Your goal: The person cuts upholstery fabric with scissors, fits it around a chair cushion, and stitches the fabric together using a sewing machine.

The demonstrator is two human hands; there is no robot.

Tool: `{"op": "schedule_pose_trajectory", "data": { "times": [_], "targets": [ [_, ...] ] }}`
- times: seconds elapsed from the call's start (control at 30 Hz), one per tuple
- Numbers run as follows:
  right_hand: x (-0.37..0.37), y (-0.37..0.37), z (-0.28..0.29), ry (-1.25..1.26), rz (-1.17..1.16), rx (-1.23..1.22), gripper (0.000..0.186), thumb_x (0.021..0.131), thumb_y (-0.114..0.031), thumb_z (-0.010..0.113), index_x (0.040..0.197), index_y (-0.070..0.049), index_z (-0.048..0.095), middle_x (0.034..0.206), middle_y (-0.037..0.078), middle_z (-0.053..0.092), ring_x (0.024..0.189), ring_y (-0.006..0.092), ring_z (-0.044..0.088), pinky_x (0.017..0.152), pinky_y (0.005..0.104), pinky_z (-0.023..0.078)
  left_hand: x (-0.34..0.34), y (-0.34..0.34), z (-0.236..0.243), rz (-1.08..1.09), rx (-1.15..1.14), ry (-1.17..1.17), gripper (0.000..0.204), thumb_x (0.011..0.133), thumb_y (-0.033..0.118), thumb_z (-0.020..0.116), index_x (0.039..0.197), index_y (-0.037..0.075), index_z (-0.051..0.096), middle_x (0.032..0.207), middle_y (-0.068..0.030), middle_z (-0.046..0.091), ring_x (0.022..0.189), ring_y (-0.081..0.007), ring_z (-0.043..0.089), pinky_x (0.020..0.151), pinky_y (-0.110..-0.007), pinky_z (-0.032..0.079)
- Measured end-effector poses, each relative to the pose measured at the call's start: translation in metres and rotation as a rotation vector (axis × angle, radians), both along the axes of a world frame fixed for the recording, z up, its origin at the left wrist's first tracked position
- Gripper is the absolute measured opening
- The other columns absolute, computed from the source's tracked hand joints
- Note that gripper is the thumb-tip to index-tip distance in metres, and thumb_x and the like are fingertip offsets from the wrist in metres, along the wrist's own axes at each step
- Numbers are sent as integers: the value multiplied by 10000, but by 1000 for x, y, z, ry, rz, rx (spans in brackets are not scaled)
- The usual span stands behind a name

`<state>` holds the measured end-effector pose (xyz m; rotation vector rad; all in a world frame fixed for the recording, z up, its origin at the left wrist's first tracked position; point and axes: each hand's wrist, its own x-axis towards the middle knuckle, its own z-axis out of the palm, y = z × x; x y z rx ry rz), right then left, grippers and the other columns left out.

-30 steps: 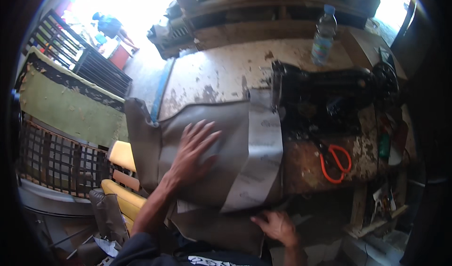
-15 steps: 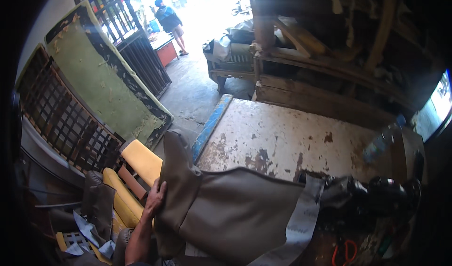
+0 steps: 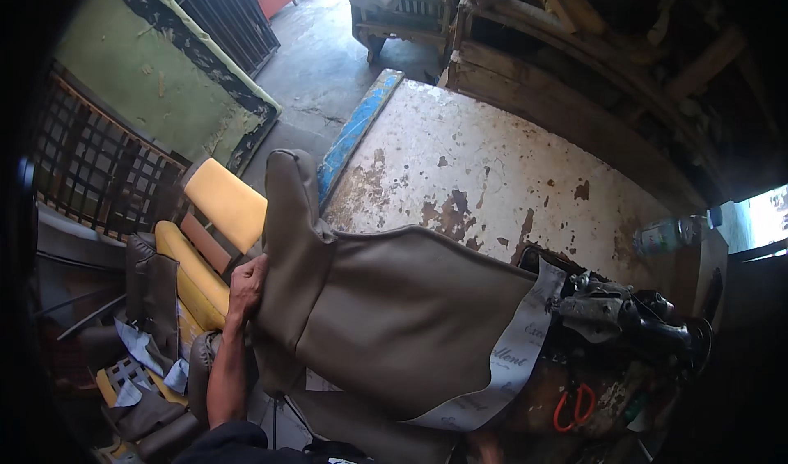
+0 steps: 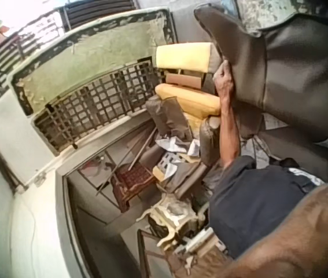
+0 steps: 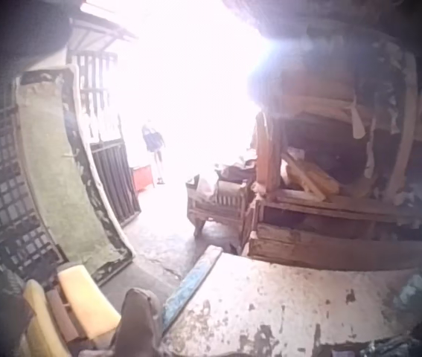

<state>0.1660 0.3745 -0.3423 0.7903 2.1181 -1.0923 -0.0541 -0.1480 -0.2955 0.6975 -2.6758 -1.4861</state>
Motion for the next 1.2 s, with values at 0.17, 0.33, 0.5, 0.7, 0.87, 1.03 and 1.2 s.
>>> {"op": "schedule_pose_trajectory", "data": {
  "times": [0.17,0.33,0.5,0.7,0.87,1.03,1.2],
  "targets": [
    [14,0,-15,136,88,-136,752,808,-413,861,1335,48,588,1257,227,679,1220,319,623,1069,403,476,9,9,17,-39,-454,123,316,1031,275,601,1010,-13,728,704,-214,624,578,-235,604,595,-384,471],
    [29,-9,36,277,74,-258,788,803,-414,870,1361,56,571,1277,222,673,1237,304,615,1090,393,470,3,22,62,90,-774,544,396,1015,307,639,757,8,670,649,-225,591,600,-404,616,569,-470,436],
    [91,-17,88,614,-418,-924,728,787,-253,881,1374,39,566,1291,131,679,1146,226,650,1020,373,510,-10,45,177,105,-922,548,508,1004,473,616,761,33,689,717,-226,660,721,-464,653,623,-515,480],
    [72,-36,88,316,-546,-1070,399,982,-121,664,1350,27,618,1234,94,710,1132,179,655,992,326,514,-27,111,161,-299,-1264,565,420,886,212,726,1256,42,627,1189,-160,641,1147,-362,592,943,-472,492],
    [75,-57,68,305,-351,-1030,462,976,-246,731,1342,18,628,1235,68,710,1127,152,654,996,317,512,19,235,137,-1219,-848,700,706,864,99,732,1516,161,471,1481,-170,501,1386,-360,474,1171,-486,378],
    [76,-51,71,293,-325,-1050,478,970,-275,747,1333,14,634,1230,65,711,1125,148,651,1005,314,503,16,332,105,-1528,-764,786,893,812,20,723,1597,232,354,1661,-144,301,1532,-345,296,1234,-504,298],
    [75,-56,62,338,-275,-1055,492,970,-307,747,1324,15,636,1229,76,710,1137,151,638,1005,310,494,-37,355,72,-1637,-575,767,684,785,62,738,1440,162,571,1494,-151,541,1468,-331,421,1236,-493,307]
  ]
}}
